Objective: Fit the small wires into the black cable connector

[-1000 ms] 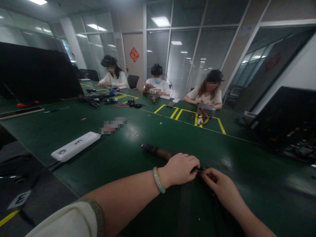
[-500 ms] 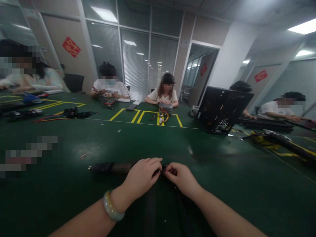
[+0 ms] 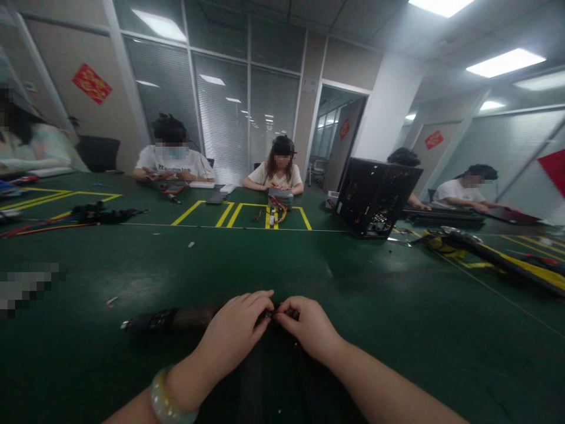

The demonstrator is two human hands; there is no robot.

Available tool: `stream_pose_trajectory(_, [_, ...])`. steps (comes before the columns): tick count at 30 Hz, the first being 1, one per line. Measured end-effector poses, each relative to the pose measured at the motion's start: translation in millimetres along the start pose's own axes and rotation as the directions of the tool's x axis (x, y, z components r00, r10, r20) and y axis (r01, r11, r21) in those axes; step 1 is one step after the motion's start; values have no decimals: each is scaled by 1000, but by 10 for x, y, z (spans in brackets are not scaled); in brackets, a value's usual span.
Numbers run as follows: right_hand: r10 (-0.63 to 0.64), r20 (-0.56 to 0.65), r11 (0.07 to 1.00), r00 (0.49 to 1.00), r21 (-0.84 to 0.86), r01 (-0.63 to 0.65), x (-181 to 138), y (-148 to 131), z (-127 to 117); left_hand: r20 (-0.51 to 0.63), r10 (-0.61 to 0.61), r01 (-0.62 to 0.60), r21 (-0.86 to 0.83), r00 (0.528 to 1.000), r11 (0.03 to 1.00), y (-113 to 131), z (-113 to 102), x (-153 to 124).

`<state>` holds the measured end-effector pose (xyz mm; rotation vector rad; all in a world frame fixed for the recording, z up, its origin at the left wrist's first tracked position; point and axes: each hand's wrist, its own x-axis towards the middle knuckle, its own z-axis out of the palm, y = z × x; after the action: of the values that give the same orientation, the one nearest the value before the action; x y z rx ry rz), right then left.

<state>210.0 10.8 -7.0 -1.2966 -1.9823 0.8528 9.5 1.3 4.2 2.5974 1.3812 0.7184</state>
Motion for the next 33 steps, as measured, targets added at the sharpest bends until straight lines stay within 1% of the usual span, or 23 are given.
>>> stream_pose_trajectory(3, [-15, -17, 999, 1000, -49, 14, 8, 2, 6, -12, -28, 28, 3, 1000, 1000, -25, 37, 1])
stream_pose_trajectory(7, [-35, -45, 995, 998, -98, 30, 30, -21, 9, -3, -20, 20, 27, 1000, 999, -18, 56, 20])
stream_pose_trajectory(10, [-37, -67, 992, 997, -127, 29, 53, -35, 2, -1, -36, 36, 43, 999, 998, 2, 52, 44])
stream_pose_trajectory(16, [21, -4, 998, 1000, -60, -21, 63, -3, -12, 6, -62, 62, 38, 998, 997, 2, 36, 54])
stream_pose_trajectory(22, [36, 17, 999, 999, -2, -36, 27, 10, 5, 15, -60, 60, 37, 998, 998, -19, 28, 49])
stream_pose_trajectory(33, [28, 9, 999, 1000, -18, -28, 15, 28, 12, 9, -54, 53, 7, 999, 999, -19, -9, 48])
